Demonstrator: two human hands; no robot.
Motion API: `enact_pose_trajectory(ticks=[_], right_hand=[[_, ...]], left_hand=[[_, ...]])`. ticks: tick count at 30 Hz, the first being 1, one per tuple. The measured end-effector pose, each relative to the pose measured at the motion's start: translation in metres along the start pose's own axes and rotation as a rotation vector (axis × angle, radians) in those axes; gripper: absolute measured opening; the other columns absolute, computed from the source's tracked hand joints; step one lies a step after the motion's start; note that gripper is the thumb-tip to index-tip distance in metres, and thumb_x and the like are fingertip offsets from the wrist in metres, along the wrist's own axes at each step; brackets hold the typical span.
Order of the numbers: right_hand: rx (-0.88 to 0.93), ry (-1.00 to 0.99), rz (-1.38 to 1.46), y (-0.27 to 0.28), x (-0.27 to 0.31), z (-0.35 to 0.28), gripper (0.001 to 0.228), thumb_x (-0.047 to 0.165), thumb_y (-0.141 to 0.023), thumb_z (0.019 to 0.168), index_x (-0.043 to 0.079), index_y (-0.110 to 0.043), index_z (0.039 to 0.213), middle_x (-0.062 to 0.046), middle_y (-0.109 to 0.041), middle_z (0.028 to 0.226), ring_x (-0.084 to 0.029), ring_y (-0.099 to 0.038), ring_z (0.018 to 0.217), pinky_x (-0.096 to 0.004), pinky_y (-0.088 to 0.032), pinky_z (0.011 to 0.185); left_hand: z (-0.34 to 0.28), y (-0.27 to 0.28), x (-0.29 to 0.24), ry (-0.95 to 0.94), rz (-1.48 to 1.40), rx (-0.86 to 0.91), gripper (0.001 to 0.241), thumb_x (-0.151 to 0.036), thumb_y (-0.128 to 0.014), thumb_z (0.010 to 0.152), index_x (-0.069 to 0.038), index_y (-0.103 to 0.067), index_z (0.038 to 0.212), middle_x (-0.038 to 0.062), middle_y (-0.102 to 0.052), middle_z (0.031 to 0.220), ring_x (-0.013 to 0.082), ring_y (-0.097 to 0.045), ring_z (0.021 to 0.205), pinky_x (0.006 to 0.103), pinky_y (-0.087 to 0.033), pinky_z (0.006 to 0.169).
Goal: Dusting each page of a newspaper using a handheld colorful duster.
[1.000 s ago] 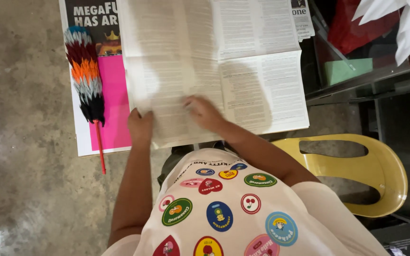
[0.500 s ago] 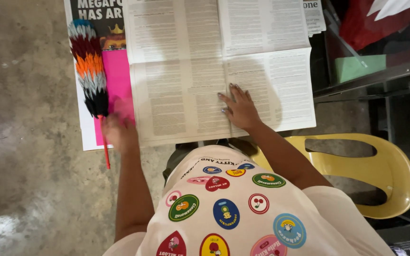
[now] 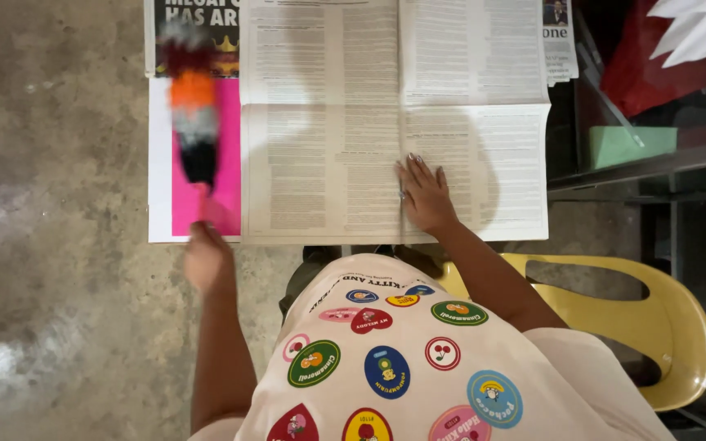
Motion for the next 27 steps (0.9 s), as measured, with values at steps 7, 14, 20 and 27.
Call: enact_pose_trajectory(ticks=[7,14,20,27], right_hand=[[-0.024,0.010,0.110,-0.002,-0.006,-0.001,0.065,0.028,-0.044,0.104,0.022,-0.023,0.165,-0.008,-0.019,0.172,-0.026,-0.015,0.158,-0.062,-0.010,0.125],[-0.140,0.068,0.054,0.004,-0.003,-0.004,0.062,0.027,-0.049,0.102,0.016,-0.035,0.161,-0.009,-0.025,0.169,-0.027,-0.019,0.157,-0.059,-0.016,0.125],[-0.128,0.058,0.073,0.001,-0.006,-0.005,0.064,0.025,-0.048,0.102,0.018,-0.031,0.163,-0.008,-0.024,0.170,-0.024,-0.018,0.158,-0.057,-0.015,0.125],[-0.148,0.076,0.100,0.011,0.003,-0.005,0.061,0.024,-0.046,0.104,0.016,-0.032,0.163,-0.010,-0.024,0.170,-0.028,-0.020,0.157,-0.060,-0.014,0.124]], left_hand=[[-0.108,0.001,-0.091,-0.425,0.055,0.458,0.021,-0.029,-0.044,0.102,-0.020,-0.056,0.118,0.016,-0.070,0.090,0.0410,-0.074,0.084,0.0559,-0.059,0.068],[-0.131,0.014,-0.088,-0.325,0.166,0.604,0.026,-0.020,-0.032,0.103,-0.017,-0.051,0.122,0.016,-0.069,0.094,0.0408,-0.075,0.087,0.0546,-0.061,0.070],[-0.094,0.064,-0.048,-0.195,0.228,0.288,0.025,-0.015,-0.035,0.107,-0.007,-0.054,0.123,0.015,-0.070,0.086,0.0365,-0.076,0.072,0.0451,-0.061,0.055],[-0.145,0.020,-0.105,-0.420,0.126,0.574,0.027,-0.023,-0.045,0.099,-0.011,-0.052,0.123,0.018,-0.066,0.092,0.0429,-0.074,0.086,0.0545,-0.060,0.070]])
Point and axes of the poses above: each hand's wrist, its own z-axis towards the middle knuckle, its own y-axis out of the back of the hand, x = y × z, the point moved 9 cm from there along z, towards the middle knuckle
